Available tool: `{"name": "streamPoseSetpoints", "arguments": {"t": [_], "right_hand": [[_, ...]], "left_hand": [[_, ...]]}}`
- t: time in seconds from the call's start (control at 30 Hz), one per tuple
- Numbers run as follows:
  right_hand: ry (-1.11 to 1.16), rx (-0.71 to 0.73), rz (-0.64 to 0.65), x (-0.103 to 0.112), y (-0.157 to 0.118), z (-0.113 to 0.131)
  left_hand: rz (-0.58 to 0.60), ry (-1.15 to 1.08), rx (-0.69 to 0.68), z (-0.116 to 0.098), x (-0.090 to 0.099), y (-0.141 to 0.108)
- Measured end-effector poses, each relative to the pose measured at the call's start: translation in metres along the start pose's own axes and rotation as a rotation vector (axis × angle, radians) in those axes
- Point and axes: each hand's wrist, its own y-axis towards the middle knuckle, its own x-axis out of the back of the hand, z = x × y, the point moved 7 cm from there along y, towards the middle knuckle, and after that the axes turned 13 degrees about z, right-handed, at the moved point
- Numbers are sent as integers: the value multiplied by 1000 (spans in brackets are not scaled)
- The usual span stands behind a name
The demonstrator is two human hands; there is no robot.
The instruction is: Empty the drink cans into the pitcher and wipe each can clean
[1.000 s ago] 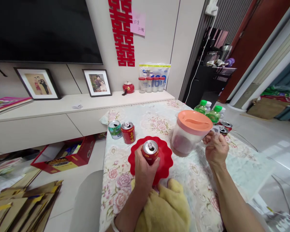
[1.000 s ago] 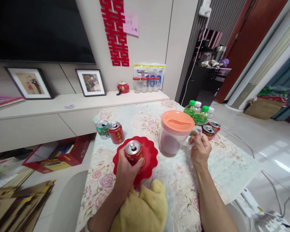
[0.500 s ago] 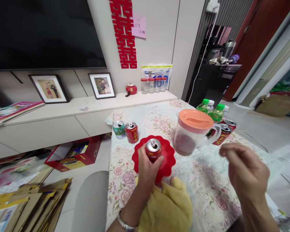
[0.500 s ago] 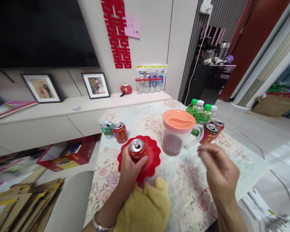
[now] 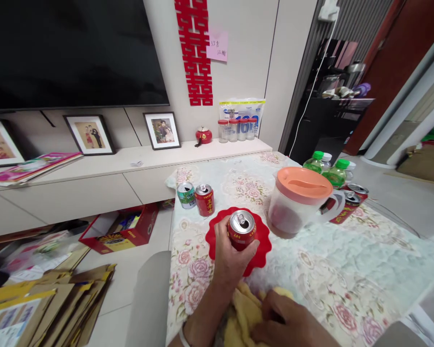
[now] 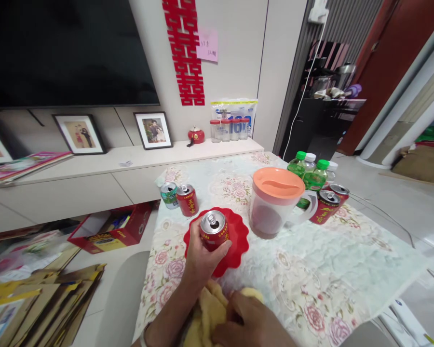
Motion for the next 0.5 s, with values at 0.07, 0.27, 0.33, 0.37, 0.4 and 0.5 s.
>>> {"name": "streamPoseSetpoints", "arguments": {"t": [0.07, 0.27, 0.33, 0.37, 0.4, 0.5], "right_hand": [[91, 178, 91, 45, -19, 29], [81, 350, -425, 159, -65, 27], [164, 309, -656, 171, -69, 11], [219, 287, -733, 171, -67, 4], [268, 277, -788, 169, -61, 0], [293, 308, -838, 155, -37, 4]], "left_hand": [[13, 1, -6, 0, 0, 0], [-4, 0, -44, 3, -3, -2], [10, -20, -60, 3, -6, -4], [23, -27, -65, 3, -8, -5], [37, -32, -70, 2, -10, -6], [65, -14, -59, 0, -13, -8]]}}
